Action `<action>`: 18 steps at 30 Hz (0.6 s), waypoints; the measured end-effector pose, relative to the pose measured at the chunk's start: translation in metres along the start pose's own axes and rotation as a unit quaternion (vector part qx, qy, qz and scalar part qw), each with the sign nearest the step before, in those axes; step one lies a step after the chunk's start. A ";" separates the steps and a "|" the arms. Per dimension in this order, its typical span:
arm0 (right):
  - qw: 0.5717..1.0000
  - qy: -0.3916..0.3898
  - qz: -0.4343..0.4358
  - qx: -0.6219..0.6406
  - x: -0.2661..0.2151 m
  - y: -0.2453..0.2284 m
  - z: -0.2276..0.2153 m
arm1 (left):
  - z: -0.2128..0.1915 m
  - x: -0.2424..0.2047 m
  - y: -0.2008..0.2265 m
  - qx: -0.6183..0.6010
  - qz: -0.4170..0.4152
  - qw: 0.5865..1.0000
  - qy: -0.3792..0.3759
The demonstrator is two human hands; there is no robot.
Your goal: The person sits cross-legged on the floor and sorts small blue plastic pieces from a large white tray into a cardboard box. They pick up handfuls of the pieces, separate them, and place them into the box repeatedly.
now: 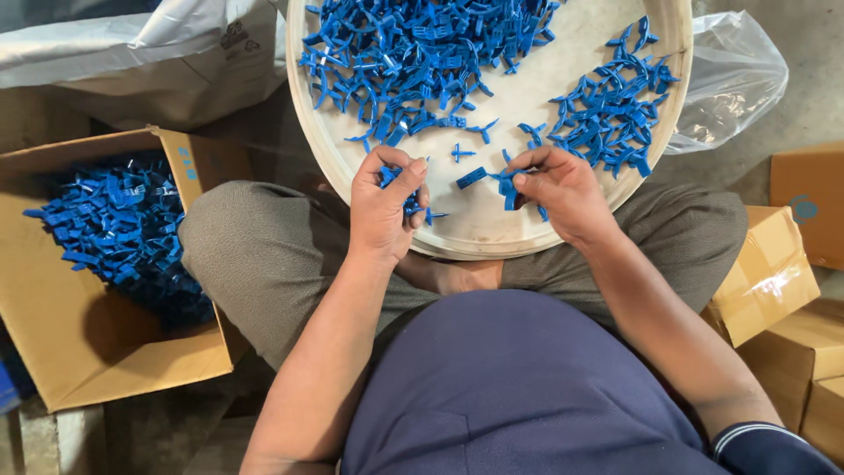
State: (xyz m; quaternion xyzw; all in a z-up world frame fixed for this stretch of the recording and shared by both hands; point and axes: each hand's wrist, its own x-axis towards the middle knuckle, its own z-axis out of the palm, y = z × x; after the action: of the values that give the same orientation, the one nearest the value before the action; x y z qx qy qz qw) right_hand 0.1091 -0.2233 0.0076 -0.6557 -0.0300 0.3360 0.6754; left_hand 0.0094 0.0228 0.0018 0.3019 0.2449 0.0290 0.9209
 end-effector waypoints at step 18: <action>0.751 -0.069 -0.166 -0.635 0.070 -0.042 0.071 | -0.010 0.003 -0.005 -0.004 0.050 0.999 0.002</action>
State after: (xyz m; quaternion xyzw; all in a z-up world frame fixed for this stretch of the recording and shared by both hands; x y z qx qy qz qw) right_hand 0.1462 -0.1238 0.0279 -0.8936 -0.3909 0.1665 0.1444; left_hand 0.0063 0.0252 -0.0092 0.3095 0.2316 0.0764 0.9191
